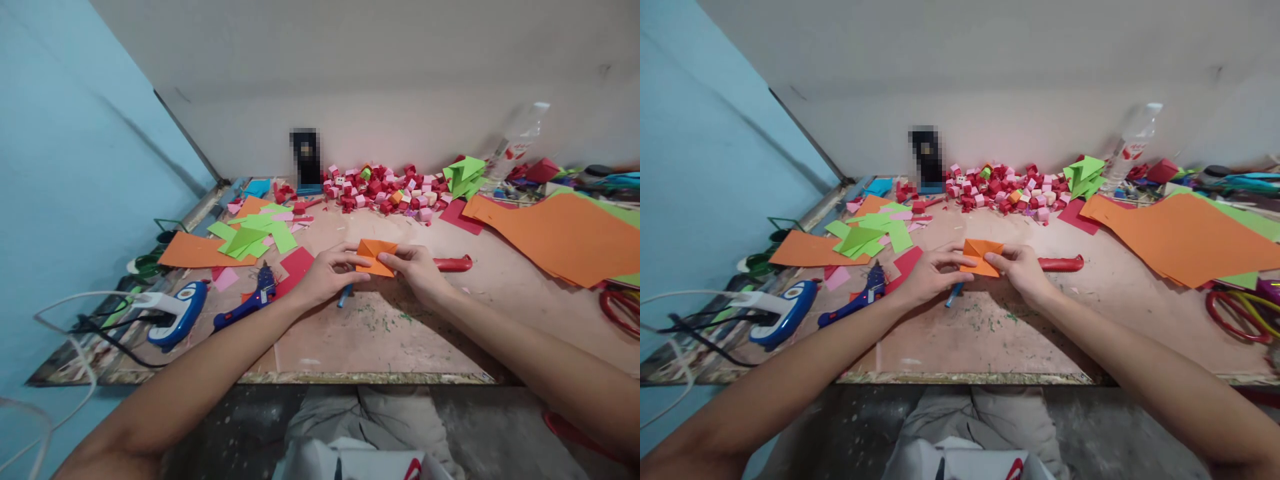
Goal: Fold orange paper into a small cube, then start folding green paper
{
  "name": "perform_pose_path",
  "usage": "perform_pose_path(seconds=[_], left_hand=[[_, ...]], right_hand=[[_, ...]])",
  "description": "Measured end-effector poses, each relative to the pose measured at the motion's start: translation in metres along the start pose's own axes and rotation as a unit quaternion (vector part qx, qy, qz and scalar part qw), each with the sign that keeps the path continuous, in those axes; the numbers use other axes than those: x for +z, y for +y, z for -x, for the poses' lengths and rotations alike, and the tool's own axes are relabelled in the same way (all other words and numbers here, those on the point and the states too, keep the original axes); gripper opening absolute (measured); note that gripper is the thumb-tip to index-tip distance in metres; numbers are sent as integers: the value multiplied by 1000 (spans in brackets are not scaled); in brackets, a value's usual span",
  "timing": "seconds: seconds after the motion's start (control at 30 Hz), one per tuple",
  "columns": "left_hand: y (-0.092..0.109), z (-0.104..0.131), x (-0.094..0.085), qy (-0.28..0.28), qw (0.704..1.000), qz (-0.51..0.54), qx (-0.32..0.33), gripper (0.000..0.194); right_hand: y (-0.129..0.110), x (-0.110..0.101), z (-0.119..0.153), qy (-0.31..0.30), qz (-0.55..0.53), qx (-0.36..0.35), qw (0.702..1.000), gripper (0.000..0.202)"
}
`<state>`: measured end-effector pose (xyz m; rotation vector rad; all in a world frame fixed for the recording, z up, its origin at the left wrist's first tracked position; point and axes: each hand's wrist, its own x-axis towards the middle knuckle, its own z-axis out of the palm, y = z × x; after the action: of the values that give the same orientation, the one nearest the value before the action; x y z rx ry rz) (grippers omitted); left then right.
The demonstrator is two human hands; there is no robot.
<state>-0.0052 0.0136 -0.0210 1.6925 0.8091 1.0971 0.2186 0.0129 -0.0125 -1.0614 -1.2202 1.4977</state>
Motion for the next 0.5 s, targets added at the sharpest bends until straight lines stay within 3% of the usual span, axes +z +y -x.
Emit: perform_pose_path(seconds=[0.2,0.5], left_hand=[[0,0,3,-4,1000,18,-16,24],[0,-1,2,5,996,55,-76,25]], right_hand=[[-3,-1,1,-9,-8,-7,1000,28],[-4,3,3,12,15,-30,999,34]])
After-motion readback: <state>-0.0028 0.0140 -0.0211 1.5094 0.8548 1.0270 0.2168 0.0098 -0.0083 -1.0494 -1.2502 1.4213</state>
